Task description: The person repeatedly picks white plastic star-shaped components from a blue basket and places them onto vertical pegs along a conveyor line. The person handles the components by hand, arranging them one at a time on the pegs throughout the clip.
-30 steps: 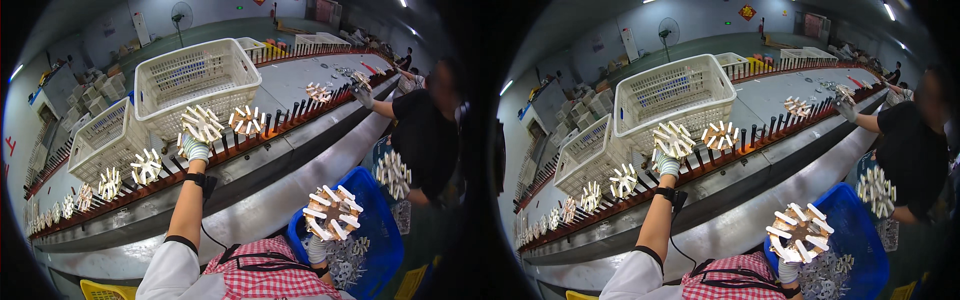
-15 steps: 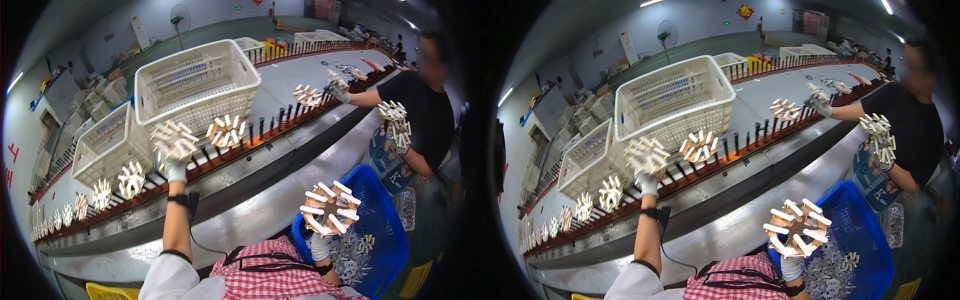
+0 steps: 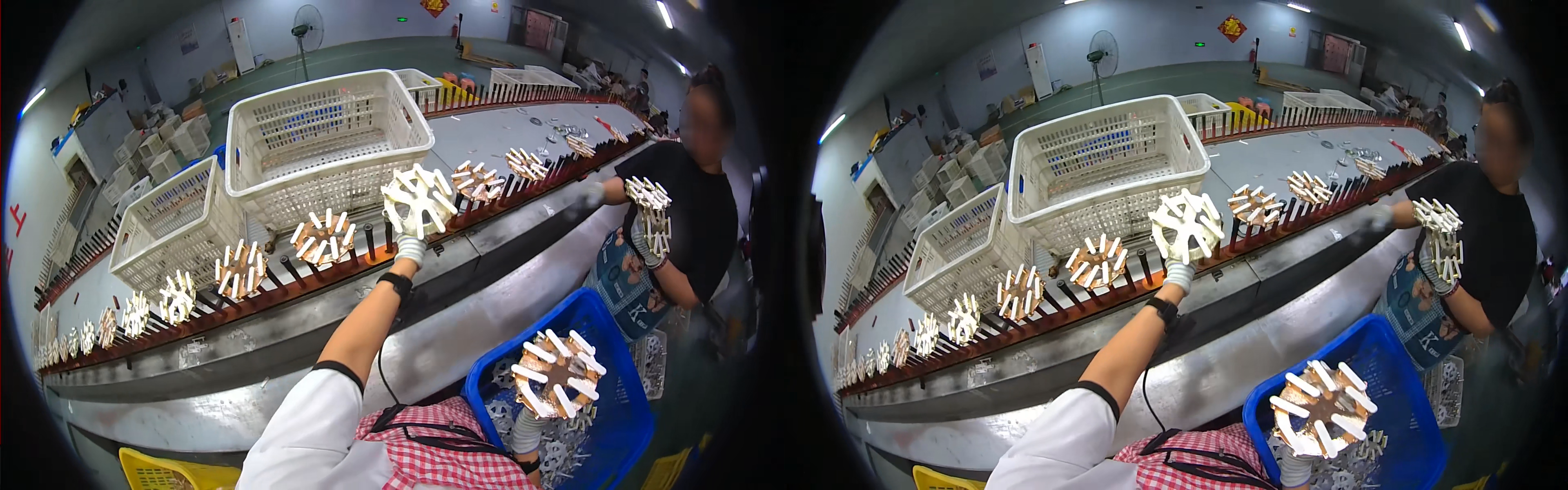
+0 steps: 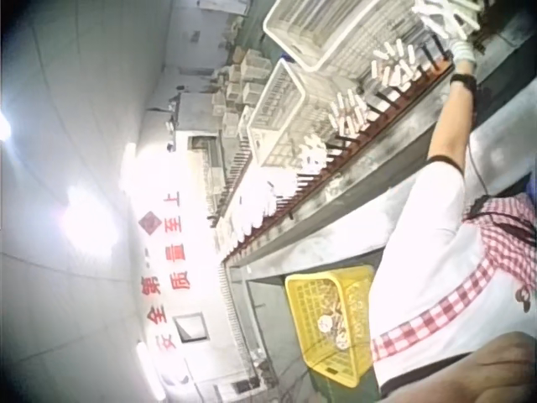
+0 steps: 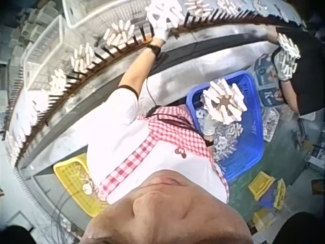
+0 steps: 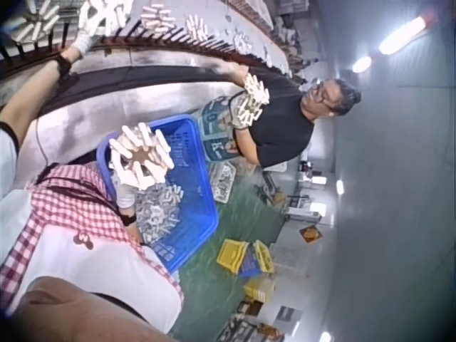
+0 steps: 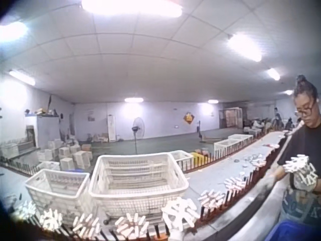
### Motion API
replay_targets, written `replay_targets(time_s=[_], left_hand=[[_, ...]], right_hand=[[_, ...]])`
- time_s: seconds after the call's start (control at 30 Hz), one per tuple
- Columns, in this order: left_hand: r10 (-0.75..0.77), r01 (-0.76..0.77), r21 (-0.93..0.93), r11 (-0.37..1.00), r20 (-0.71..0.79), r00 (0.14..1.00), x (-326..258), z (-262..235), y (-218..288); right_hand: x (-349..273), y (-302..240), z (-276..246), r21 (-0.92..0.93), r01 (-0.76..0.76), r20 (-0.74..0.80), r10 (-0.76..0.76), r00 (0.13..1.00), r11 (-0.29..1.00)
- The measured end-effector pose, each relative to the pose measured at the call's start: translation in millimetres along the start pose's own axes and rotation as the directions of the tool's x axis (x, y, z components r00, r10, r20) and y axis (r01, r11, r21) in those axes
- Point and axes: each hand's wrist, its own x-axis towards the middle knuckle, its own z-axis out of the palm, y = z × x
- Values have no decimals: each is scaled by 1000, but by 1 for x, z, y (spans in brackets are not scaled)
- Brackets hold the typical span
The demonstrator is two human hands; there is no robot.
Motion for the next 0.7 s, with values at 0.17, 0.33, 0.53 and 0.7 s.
replay_targets(time_s=[0.17,0.33,0.53,0.7], left_hand=[[-83,76,110,991,66,994,27,31,-19],[-110,97,121,988,105,988,33,44,-35],[-171,145,151,978,180,969,35,45,-50],[-429,404,-394,825,27,903,-27,38,80]], right_hand=[[9,-11,-39,-38,-29,-63,26,998,999],[27,-25,-57,-74,-27,-95,20,995,997],[66,-42,-54,-119,-31,-28,28,999,992],[105,-68,-49,-207,2,102,20,995,978]])
